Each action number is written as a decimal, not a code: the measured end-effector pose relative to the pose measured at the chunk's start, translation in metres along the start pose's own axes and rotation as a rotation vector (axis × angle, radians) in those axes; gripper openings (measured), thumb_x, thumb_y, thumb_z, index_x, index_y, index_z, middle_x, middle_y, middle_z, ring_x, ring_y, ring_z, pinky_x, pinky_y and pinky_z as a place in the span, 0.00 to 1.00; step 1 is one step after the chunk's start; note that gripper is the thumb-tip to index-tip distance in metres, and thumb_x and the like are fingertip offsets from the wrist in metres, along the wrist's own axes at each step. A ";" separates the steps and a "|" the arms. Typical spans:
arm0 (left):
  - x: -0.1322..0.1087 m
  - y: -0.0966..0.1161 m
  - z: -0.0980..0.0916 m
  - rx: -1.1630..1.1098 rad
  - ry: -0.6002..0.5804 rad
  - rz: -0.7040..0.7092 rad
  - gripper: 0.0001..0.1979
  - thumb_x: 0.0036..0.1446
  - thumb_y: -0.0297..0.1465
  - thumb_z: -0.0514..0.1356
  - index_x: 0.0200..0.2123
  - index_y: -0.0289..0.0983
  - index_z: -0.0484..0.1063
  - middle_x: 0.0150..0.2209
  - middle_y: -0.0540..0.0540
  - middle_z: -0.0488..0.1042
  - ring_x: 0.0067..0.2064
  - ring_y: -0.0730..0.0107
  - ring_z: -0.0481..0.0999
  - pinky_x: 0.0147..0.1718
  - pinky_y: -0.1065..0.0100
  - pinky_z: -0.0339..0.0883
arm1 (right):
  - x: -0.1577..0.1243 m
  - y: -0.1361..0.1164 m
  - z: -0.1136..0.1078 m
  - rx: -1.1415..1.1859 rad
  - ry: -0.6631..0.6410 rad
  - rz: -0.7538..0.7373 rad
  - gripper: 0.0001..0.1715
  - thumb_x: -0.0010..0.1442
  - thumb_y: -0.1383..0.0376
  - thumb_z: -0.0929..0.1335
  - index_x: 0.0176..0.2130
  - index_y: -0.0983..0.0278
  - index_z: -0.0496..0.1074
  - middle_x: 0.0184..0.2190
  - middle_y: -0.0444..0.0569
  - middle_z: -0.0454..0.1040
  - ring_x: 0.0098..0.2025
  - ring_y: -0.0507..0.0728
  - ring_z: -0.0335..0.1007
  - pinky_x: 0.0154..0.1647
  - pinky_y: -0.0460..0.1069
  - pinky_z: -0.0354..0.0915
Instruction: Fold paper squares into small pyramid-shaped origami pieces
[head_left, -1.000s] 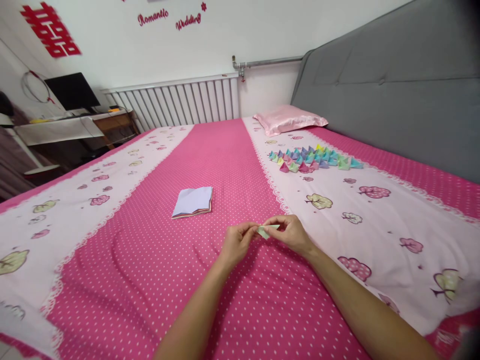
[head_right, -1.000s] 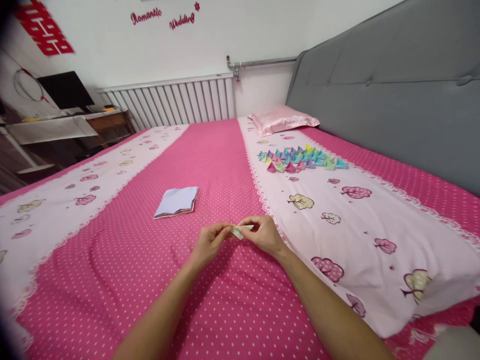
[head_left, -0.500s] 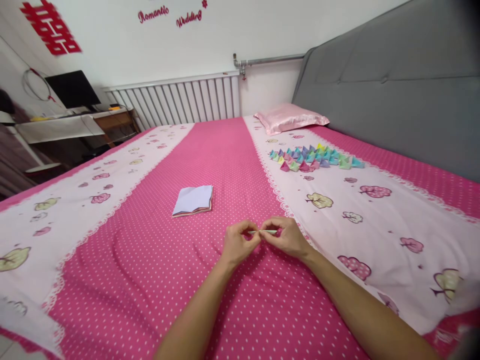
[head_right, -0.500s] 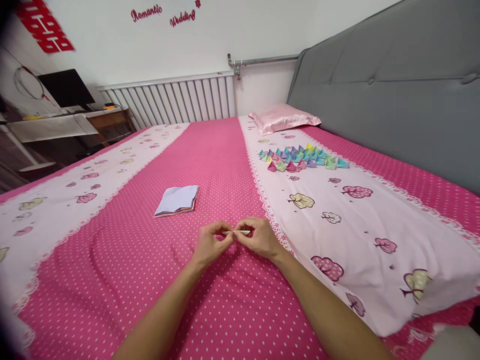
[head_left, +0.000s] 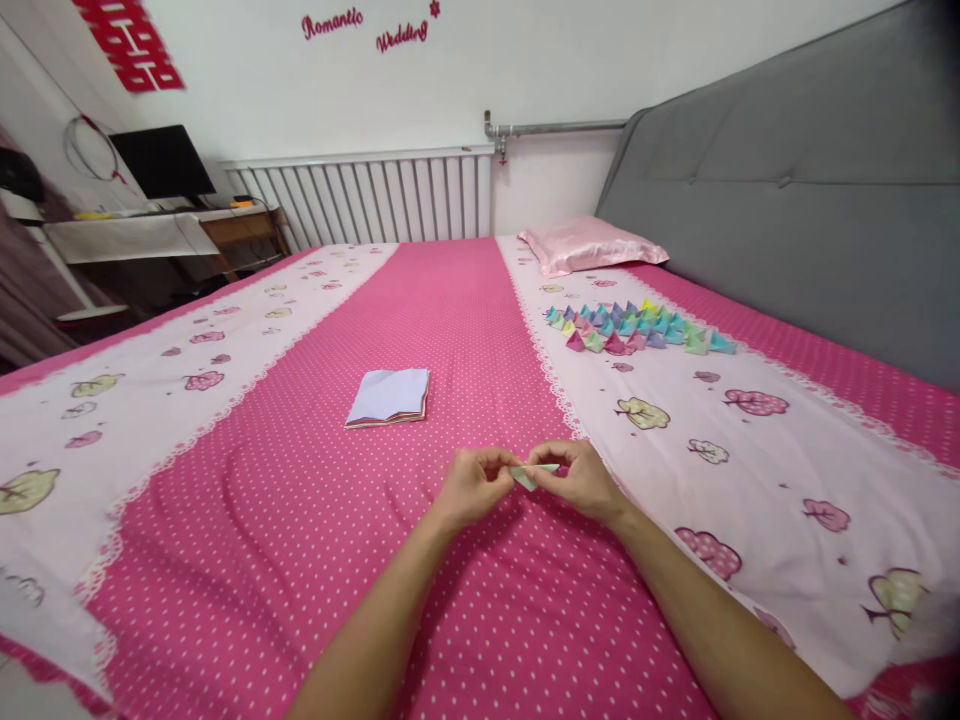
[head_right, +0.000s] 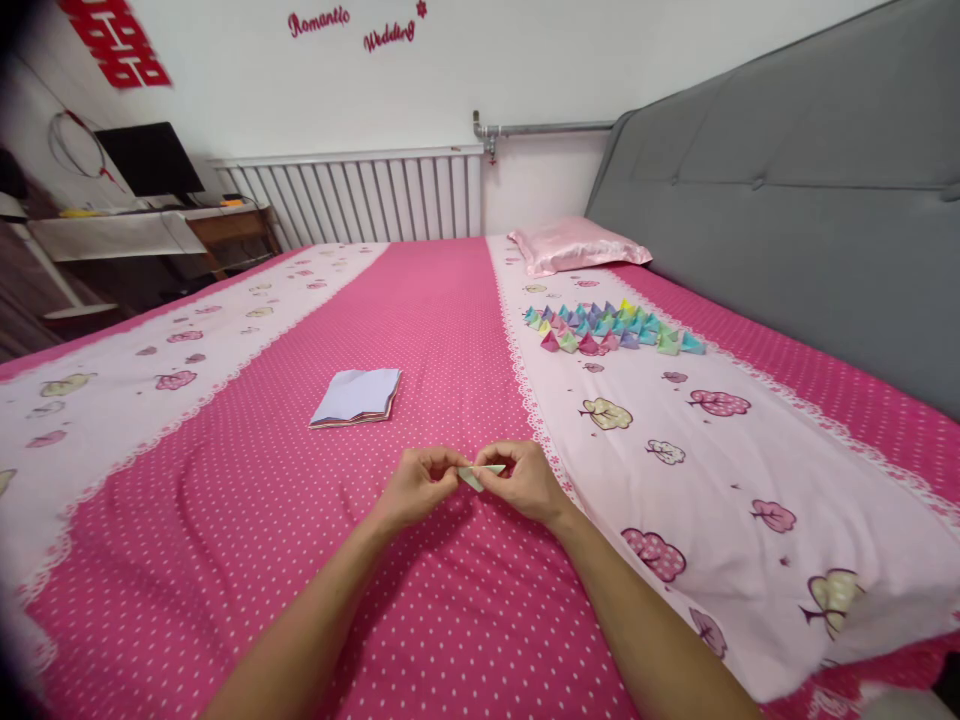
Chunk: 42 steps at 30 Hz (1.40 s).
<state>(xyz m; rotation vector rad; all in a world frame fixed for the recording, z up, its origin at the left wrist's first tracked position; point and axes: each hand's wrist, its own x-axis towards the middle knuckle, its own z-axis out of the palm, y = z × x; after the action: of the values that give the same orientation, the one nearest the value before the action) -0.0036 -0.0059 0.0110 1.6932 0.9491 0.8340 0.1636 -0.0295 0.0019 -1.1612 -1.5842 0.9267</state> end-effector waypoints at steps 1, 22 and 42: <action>0.000 -0.001 -0.001 0.001 -0.013 0.005 0.11 0.45 0.24 0.54 0.29 0.32 0.76 0.19 0.51 0.70 0.17 0.83 0.59 0.17 0.77 0.50 | 0.000 -0.001 0.000 0.009 -0.007 0.012 0.07 0.50 0.64 0.68 0.26 0.66 0.73 0.23 0.46 0.74 0.26 0.52 0.68 0.25 0.45 0.63; 0.005 -0.003 0.005 -0.325 0.100 -0.082 0.15 0.46 0.38 0.64 0.31 0.31 0.75 0.27 0.42 0.76 0.26 0.72 0.73 0.27 0.71 0.64 | 0.002 0.008 0.008 0.329 0.019 0.130 0.15 0.52 0.56 0.68 0.35 0.63 0.63 0.23 0.42 0.71 0.23 0.50 0.69 0.24 0.45 0.63; 0.005 -0.004 0.002 -0.140 0.069 -0.047 0.16 0.49 0.40 0.61 0.28 0.31 0.77 0.24 0.43 0.75 0.23 0.75 0.69 0.24 0.73 0.60 | 0.005 0.005 0.002 0.323 0.141 0.117 0.17 0.50 0.55 0.70 0.29 0.67 0.75 0.21 0.46 0.75 0.22 0.50 0.67 0.27 0.46 0.65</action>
<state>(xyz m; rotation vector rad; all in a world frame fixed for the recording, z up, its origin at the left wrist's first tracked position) -0.0004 -0.0013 0.0075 1.5246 0.9512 0.9114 0.1629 -0.0236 -0.0022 -1.0710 -1.2118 1.1063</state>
